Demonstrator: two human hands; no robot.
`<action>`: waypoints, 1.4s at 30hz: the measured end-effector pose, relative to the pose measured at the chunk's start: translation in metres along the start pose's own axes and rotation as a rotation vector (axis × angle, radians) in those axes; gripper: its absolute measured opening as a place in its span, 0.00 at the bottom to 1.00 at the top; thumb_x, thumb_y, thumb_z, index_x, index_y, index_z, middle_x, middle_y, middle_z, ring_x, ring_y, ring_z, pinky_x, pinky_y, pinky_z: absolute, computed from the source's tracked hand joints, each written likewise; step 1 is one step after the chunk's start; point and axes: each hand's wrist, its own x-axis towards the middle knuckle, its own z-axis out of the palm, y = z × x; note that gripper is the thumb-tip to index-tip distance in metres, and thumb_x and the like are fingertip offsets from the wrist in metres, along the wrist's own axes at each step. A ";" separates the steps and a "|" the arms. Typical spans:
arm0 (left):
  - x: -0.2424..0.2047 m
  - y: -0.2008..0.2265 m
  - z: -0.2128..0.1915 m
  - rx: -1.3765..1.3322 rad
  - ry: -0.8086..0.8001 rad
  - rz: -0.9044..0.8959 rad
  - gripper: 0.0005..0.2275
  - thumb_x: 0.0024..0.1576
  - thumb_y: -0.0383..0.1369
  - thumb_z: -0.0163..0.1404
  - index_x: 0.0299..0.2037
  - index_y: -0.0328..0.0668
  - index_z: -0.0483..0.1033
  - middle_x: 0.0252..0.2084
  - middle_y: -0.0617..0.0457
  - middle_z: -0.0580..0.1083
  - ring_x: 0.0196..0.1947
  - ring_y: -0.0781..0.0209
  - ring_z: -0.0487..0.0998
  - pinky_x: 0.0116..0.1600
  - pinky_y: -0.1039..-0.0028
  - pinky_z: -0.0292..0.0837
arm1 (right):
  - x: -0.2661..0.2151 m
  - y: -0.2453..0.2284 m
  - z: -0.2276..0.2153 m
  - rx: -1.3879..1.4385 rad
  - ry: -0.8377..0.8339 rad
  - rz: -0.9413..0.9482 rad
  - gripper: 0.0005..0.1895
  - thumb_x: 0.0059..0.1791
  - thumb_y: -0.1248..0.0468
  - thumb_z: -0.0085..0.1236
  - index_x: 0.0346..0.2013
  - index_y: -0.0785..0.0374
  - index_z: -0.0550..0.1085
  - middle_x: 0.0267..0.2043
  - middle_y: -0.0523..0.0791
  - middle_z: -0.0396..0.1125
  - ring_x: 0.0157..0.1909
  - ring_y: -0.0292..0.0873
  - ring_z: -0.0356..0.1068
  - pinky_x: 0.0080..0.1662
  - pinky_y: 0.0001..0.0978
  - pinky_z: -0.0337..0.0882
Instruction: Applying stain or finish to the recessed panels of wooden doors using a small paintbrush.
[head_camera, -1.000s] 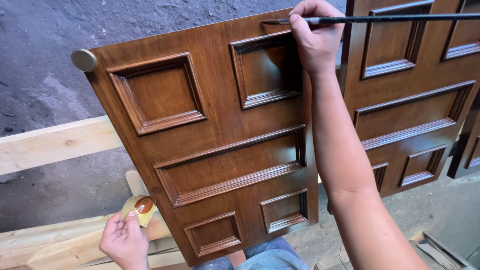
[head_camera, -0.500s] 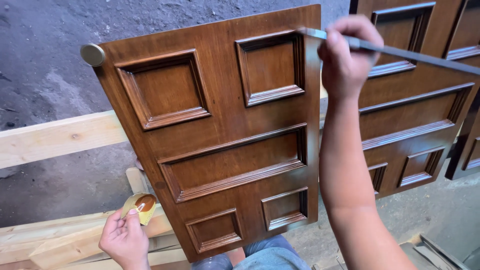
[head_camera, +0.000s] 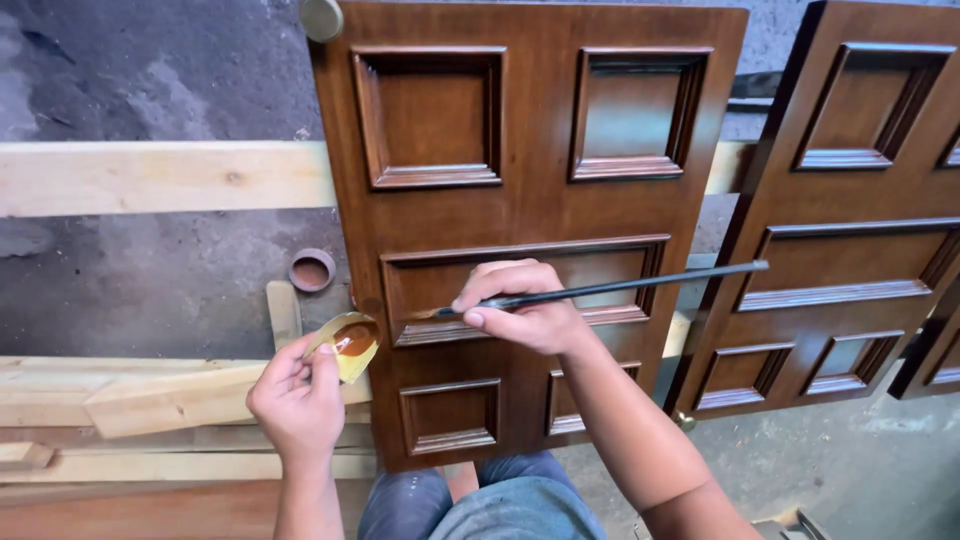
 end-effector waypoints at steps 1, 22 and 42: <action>0.001 0.003 0.000 0.008 -0.017 0.000 0.07 0.58 0.23 0.56 0.45 0.27 0.81 0.31 0.47 0.78 0.29 0.66 0.76 0.38 0.79 0.75 | 0.004 -0.004 0.006 0.028 -0.071 -0.012 0.06 0.52 0.65 0.60 0.37 0.67 0.77 0.35 0.50 0.75 0.35 0.44 0.75 0.41 0.33 0.74; 0.013 0.021 -0.004 -0.223 -0.192 0.083 0.06 0.57 0.16 0.52 0.42 0.21 0.81 0.24 0.40 0.77 0.25 0.65 0.78 0.33 0.73 0.77 | -0.008 0.003 0.029 0.112 -0.011 -0.033 0.01 0.47 0.71 0.66 0.30 0.68 0.81 0.29 0.51 0.71 0.28 0.41 0.66 0.33 0.30 0.69; 0.038 0.000 -0.063 -0.356 -0.063 0.031 0.06 0.58 0.17 0.50 0.41 0.22 0.80 0.22 0.41 0.76 0.22 0.63 0.79 0.27 0.74 0.77 | 0.026 0.022 0.079 0.009 -0.087 0.052 0.06 0.48 0.69 0.66 0.31 0.70 0.79 0.29 0.54 0.70 0.29 0.46 0.68 0.35 0.34 0.70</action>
